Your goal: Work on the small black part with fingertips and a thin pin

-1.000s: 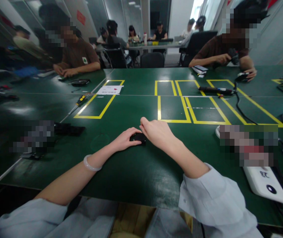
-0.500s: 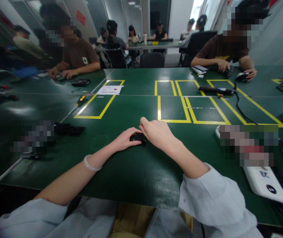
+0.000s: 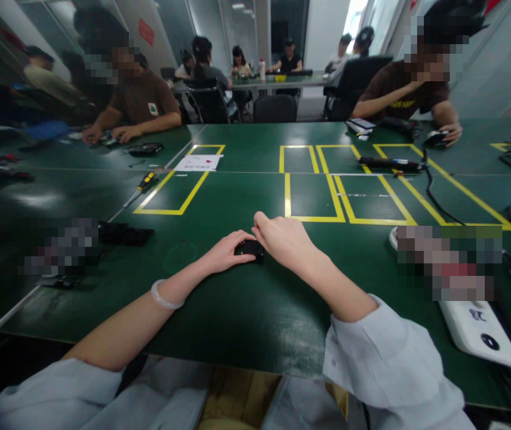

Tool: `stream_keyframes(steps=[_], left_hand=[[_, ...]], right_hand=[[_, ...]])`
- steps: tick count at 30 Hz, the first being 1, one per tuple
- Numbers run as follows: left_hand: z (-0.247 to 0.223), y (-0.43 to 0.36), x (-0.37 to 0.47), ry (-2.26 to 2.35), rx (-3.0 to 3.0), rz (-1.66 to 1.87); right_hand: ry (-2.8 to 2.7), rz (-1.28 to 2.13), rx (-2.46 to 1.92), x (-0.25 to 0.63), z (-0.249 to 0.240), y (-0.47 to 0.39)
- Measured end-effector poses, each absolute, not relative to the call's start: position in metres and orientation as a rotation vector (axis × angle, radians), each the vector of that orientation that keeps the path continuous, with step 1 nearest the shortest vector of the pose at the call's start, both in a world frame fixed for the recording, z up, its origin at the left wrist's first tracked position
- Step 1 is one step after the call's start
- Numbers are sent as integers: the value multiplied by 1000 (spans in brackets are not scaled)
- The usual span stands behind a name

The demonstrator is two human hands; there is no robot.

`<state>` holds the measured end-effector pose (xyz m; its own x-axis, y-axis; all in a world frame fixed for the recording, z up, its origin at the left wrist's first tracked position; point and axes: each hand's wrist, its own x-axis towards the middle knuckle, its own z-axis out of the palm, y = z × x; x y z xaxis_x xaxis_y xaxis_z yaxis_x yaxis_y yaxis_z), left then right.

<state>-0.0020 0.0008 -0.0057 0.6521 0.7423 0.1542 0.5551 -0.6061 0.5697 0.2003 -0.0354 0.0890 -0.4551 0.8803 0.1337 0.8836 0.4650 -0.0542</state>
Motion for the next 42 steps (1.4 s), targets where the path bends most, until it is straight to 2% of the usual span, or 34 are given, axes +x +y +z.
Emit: stream_keyframes(steps=[42], left_hand=[[-9, 3, -3, 995, 2411, 545]], right_hand=[[-2531, 71, -1507, 200, 93, -39]])
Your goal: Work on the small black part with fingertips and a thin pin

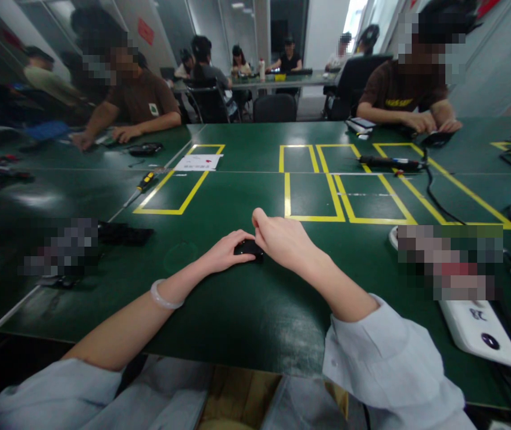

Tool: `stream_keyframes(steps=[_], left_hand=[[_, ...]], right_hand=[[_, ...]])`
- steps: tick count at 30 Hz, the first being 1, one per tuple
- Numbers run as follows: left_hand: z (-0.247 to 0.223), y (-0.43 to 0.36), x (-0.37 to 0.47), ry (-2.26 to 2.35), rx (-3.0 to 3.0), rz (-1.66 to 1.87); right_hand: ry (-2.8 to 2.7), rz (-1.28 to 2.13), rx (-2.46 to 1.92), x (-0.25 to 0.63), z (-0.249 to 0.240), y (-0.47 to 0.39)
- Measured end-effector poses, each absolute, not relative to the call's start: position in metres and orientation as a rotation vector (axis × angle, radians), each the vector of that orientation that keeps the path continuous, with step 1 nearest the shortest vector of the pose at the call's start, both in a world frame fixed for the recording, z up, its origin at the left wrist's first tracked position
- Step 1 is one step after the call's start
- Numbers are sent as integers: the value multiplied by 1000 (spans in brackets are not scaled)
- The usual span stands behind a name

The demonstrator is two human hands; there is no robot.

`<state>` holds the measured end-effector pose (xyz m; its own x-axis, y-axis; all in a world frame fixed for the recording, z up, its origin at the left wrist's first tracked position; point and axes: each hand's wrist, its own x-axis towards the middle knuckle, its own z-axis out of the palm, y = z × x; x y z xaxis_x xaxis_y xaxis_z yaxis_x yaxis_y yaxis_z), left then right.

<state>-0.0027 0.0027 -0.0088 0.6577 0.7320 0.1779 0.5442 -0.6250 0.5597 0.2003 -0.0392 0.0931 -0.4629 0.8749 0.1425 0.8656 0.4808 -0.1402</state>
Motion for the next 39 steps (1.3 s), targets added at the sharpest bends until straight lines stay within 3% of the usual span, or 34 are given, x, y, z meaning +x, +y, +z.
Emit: stream_keyframes(steps=[39], left_hand=[[-6, -1, -1, 996, 2372, 560]], right_hand=[[-2533, -118, -1685, 201, 90, -30]])
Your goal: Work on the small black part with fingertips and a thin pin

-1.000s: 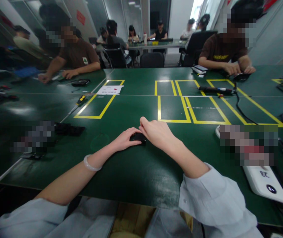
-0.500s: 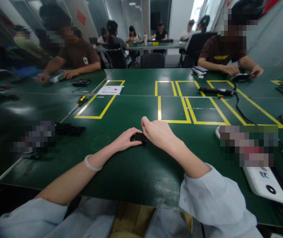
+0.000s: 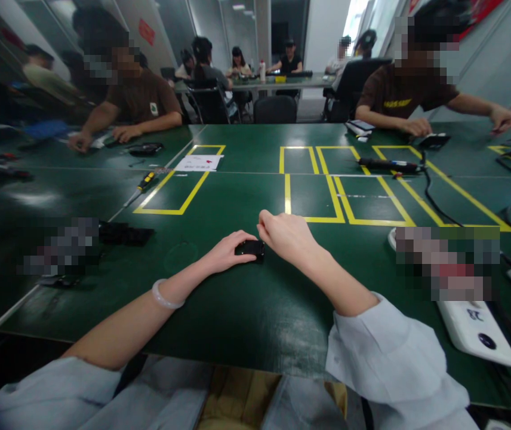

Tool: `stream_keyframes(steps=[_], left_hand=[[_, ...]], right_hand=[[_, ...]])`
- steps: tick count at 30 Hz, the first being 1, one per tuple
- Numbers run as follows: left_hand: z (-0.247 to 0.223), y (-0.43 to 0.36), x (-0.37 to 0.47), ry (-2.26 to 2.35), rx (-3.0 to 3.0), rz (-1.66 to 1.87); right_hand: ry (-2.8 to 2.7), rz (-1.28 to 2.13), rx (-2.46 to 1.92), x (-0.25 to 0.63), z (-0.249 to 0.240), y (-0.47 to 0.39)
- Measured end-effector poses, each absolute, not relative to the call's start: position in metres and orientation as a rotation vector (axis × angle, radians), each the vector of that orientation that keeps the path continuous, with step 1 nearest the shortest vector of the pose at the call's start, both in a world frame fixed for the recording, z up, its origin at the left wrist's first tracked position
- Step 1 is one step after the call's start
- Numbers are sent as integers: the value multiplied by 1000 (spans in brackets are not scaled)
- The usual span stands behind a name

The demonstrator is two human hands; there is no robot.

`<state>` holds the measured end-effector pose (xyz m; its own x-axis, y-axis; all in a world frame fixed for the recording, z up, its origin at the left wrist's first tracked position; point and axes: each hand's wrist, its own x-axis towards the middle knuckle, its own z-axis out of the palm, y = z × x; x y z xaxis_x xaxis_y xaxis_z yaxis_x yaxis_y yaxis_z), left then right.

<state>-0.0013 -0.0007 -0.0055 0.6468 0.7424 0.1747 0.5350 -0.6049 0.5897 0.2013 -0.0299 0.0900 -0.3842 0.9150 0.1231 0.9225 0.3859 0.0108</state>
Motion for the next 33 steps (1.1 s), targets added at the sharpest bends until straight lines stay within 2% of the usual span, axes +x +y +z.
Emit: stream_keyframes(steps=[11, 22, 33], left_hand=[[-11, 2, -2, 1009, 2394, 554], [-18, 5, -2, 1016, 2344, 574], [-12, 4, -1, 988, 2381, 581]], right_hand=[[-2595, -167, -1582, 193, 90, -19], [-2795, -222, -1275, 178, 94, -6], [-2618, -277, -1424, 192, 80, -28]])
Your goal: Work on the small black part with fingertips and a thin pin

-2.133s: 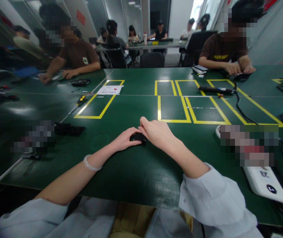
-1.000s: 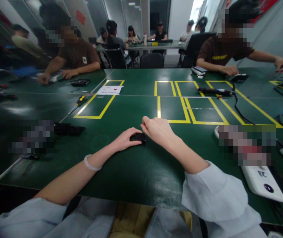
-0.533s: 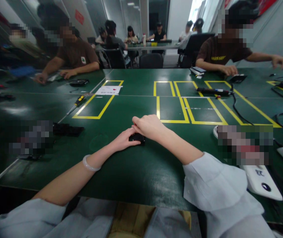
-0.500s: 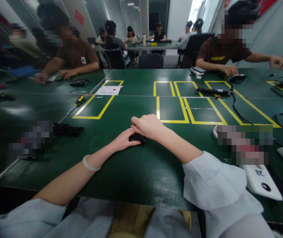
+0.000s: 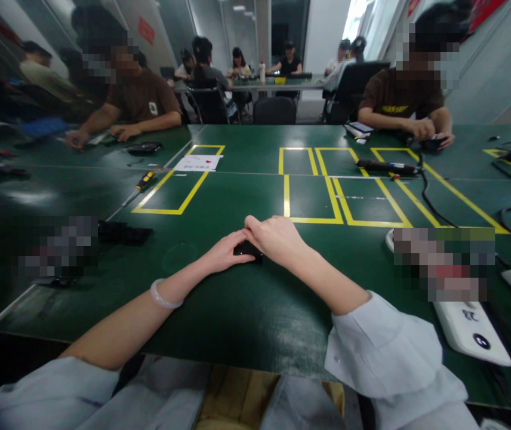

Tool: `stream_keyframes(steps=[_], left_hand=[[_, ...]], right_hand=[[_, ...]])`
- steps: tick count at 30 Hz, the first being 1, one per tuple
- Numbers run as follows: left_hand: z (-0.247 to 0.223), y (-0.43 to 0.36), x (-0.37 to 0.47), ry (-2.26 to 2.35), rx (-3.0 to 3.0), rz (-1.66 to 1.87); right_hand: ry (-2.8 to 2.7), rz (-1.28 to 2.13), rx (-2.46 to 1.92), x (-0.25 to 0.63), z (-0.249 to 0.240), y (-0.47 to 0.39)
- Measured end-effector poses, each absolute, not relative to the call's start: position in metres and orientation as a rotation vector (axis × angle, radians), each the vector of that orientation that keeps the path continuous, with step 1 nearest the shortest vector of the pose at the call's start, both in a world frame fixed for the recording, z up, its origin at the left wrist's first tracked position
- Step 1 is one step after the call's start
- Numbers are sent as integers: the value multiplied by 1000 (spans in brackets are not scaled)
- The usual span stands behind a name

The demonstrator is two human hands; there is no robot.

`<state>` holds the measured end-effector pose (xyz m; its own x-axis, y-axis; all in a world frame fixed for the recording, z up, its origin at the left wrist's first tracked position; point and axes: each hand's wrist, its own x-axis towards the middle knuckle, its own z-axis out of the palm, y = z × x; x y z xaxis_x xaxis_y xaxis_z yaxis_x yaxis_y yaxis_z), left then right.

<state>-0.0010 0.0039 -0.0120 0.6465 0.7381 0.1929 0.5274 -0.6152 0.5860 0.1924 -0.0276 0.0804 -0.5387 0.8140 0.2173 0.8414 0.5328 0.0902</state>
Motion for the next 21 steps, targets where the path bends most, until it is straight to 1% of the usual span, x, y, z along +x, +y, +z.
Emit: stream_keyframes(steps=[5, 15, 21], left_hand=[[-11, 4, -1, 984, 2396, 580], [-11, 4, -2, 1013, 2400, 546], [-11, 3, -2, 999, 2398, 557]], right_hand=[[-2550, -285, -1513, 191, 77, -31], [-2526, -193, -1492, 194, 80, -32], [-2540, -213, -1505, 197, 80, -33]])
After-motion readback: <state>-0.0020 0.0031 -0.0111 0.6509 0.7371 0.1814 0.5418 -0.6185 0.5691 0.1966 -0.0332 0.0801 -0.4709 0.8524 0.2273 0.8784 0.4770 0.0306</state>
